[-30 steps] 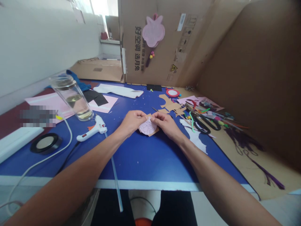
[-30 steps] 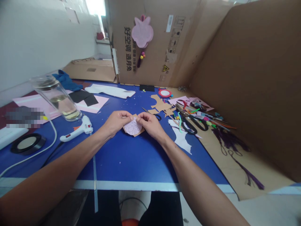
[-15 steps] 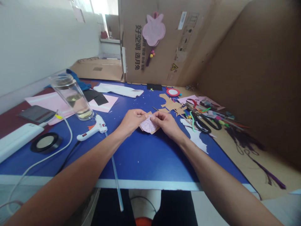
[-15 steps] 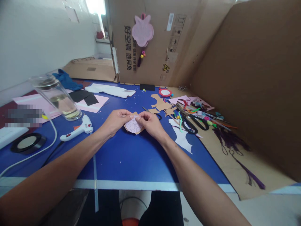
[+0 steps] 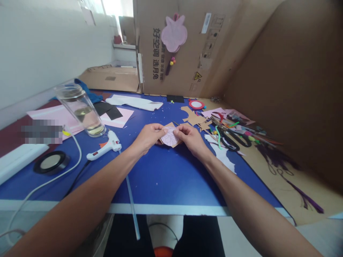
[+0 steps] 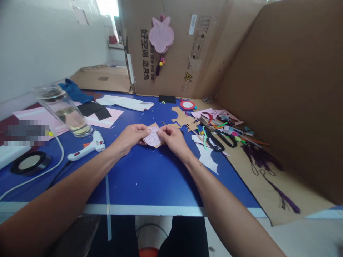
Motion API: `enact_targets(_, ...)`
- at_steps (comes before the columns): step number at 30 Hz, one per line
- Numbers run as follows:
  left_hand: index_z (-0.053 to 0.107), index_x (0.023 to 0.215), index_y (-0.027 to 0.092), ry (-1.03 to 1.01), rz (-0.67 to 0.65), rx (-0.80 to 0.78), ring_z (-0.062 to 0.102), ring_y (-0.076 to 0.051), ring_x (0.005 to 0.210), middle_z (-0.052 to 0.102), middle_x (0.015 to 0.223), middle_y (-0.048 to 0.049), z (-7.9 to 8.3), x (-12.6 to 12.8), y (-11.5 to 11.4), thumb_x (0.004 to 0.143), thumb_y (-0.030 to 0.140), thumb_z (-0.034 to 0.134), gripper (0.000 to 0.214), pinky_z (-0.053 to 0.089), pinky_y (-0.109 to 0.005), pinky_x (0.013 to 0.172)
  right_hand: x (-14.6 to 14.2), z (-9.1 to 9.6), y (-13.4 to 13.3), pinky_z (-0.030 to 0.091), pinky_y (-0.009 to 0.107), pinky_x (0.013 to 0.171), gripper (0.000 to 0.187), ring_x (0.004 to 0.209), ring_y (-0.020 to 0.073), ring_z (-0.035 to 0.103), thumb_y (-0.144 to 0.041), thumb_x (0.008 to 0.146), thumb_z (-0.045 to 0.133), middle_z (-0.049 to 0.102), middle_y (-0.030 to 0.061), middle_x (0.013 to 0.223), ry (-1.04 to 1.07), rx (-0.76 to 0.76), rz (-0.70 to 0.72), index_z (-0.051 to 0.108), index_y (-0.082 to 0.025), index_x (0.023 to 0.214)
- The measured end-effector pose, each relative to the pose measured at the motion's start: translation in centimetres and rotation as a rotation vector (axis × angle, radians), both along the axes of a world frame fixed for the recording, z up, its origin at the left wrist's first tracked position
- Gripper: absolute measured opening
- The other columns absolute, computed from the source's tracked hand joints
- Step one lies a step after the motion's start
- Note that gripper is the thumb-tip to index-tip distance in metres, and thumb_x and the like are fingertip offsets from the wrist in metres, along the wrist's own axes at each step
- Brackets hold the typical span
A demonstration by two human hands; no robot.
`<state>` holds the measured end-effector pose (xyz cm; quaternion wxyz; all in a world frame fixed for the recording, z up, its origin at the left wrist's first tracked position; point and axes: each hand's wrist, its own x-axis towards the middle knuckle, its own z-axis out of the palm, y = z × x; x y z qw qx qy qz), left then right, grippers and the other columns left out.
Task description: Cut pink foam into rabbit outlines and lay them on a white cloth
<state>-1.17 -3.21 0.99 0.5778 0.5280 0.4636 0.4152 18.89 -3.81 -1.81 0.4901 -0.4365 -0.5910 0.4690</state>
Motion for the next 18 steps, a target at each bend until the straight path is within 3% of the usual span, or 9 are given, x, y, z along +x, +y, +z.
enact_targets(3,0.071,0.081,0.015,0.034,-0.042,-0.048,0.071,-0.015,0.06,0.077,0.072,-0.0077,0.07,0.1,-0.09,0.087,0.023,0.079,0.013,0.054,-0.023,0.056,0.2,-0.07,0.1,0.047,0.029,0.061,0.045,0.067,0.0157,0.055,-0.065,0.081,0.081,0.064,0.0005,0.076,0.013,0.015,-0.045,0.068,-0.022,0.086)
enact_targets(9,0.07,0.081,0.014,0.051,0.007,-0.056,0.073,-0.014,0.059,0.077,0.07,-0.0074,0.35,0.21,-0.09,0.093,0.015,0.072,0.012,0.053,-0.02,0.054,0.49,0.1,0.1,0.047,0.026,0.057,0.046,0.067,0.0147,0.053,-0.067,0.084,0.076,0.056,-0.0014,0.075,0.087,-0.019,-0.149,0.071,-0.021,0.087)
enact_targets(18,0.07,0.081,0.014,0.05,0.018,-0.055,0.073,-0.015,0.059,0.077,0.07,-0.0078,0.44,0.12,-0.04,0.092,0.015,0.073,0.012,0.053,-0.021,0.055,0.32,0.29,-0.02,0.049,0.027,0.057,0.053,0.068,0.0159,0.051,-0.075,0.086,0.072,0.053,-0.0005,0.075,0.111,-0.003,-0.149,0.071,-0.022,0.086)
